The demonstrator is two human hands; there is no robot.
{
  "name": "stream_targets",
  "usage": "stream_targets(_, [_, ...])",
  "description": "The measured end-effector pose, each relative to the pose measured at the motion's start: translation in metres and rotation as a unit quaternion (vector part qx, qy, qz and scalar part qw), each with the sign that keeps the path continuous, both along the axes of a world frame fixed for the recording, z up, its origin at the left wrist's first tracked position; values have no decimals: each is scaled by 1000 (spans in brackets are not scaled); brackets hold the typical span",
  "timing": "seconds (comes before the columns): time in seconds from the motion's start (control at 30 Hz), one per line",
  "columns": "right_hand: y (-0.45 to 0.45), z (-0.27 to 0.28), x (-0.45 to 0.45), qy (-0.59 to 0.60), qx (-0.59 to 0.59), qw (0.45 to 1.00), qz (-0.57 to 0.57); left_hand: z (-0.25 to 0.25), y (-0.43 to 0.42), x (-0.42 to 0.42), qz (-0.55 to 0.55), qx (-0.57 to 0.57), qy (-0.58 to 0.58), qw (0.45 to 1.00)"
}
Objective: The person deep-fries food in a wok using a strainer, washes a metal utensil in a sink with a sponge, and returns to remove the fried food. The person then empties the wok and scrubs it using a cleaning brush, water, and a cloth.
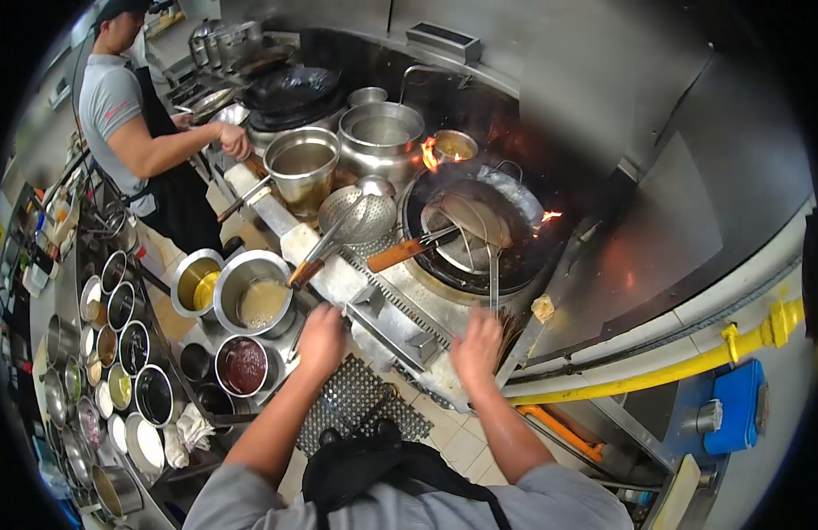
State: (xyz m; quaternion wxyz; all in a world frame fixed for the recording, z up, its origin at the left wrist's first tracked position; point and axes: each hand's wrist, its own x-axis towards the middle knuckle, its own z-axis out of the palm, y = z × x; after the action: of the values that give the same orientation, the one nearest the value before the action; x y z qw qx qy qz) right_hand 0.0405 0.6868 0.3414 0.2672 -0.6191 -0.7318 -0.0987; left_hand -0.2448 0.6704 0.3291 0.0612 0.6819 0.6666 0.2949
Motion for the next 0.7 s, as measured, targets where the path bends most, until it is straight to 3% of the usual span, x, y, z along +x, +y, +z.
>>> stream_targets(0.03, [14,-1,13,-20,17,995,-98,7,42,17,-25,6,5,1000])
stream_targets(0.07, [29,-9,26,20,-103,984,-144,-4,85,31,-47,68,70,994])
stream_targets(0.1, [42,-14,40,61,-219,955,-188,-12,123,46,-53,9,108,993])
stream_targets(0.13, [51,-12,53,65,-206,956,-197,-22,154,59,-55,-97,146,983])
stream_targets(0.17, [56,-9,65,62,-218,955,-192,-35,171,69,-45,-132,166,976])
stream_targets(0.23, [57,7,83,62,-222,951,-204,-48,206,80,-25,-154,150,976])
stream_targets(0.3, [51,36,93,53,-260,943,-201,-20,213,86,-46,-138,129,981])
stream_targets(0.37, [52,35,108,54,-227,945,-227,8,213,81,-67,-132,117,982])
stream_targets(0.43, [52,36,118,115,-250,939,-209,24,218,75,-85,-186,42,978])
stream_targets(0.47, [60,29,125,179,-335,901,-209,17,234,72,-133,-194,22,972])
stream_targets(0.5, [61,16,126,181,-335,899,-216,21,242,70,-175,-178,40,968])
stream_targets(0.57, [68,2,124,522,-337,763,-179,31,257,69,-234,-315,-36,919])
stream_targets(0.6, [69,14,105,563,-338,724,-212,39,261,68,-251,-356,-59,898])
stream_targets(0.63, [69,27,90,565,-332,726,-210,42,256,73,-176,-411,-238,862])
stream_targets(0.67, [66,36,77,599,-327,705,-193,44,252,74,-94,-451,-408,788])
stream_targets(0.7, [63,41,66,631,-323,683,-176,44,252,71,-96,-449,-408,789])
